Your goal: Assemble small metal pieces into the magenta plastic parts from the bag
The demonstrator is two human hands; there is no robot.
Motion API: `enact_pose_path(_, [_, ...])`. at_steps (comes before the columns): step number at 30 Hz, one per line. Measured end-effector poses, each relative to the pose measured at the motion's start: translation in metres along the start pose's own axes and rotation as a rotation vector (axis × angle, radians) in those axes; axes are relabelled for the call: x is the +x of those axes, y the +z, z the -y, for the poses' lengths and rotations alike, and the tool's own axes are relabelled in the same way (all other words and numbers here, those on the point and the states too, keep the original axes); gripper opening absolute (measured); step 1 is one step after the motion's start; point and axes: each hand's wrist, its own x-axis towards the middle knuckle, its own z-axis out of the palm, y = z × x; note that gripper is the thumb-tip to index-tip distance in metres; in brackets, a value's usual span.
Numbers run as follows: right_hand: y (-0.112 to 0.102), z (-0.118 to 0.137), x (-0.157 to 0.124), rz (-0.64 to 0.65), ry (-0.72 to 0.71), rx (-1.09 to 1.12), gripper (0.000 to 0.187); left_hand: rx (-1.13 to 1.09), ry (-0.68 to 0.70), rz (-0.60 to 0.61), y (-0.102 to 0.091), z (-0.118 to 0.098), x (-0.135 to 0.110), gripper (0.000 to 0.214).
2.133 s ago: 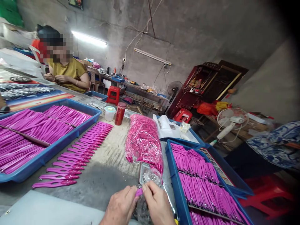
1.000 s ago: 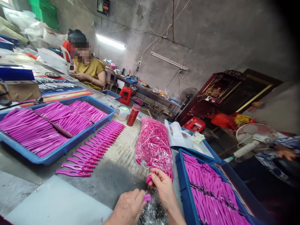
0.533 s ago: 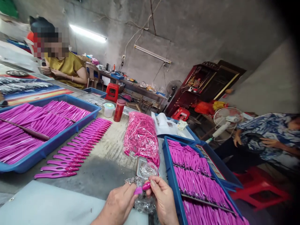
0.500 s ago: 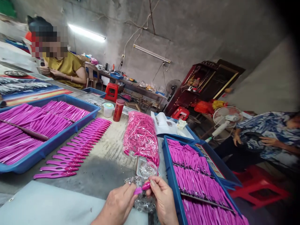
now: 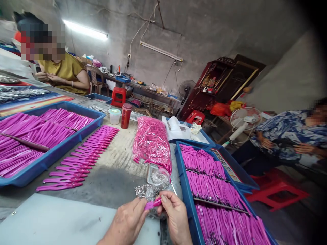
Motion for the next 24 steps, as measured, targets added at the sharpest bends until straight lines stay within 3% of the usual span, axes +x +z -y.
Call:
enact_pose_path(15, [0.002,-0.019,-0.012,0.005,-0.138,-0.097,0.030,0.015,0.011,0.012,-0.007,-0.010,0.001,0.033])
enact_pose_path(21, [-0.023,-0.021,-0.010,0.232,-0.106,-0.267,0.021,0.058,0.022,0.045,-0.009,-0.010,-0.003,0.031])
enact_pose_path(24, [-0.031,-0.012,-0.010,0.327,-0.178,-0.464,0.020,0.059,0.033,0.072,-0.011,-0.010,-0.004,0.031])
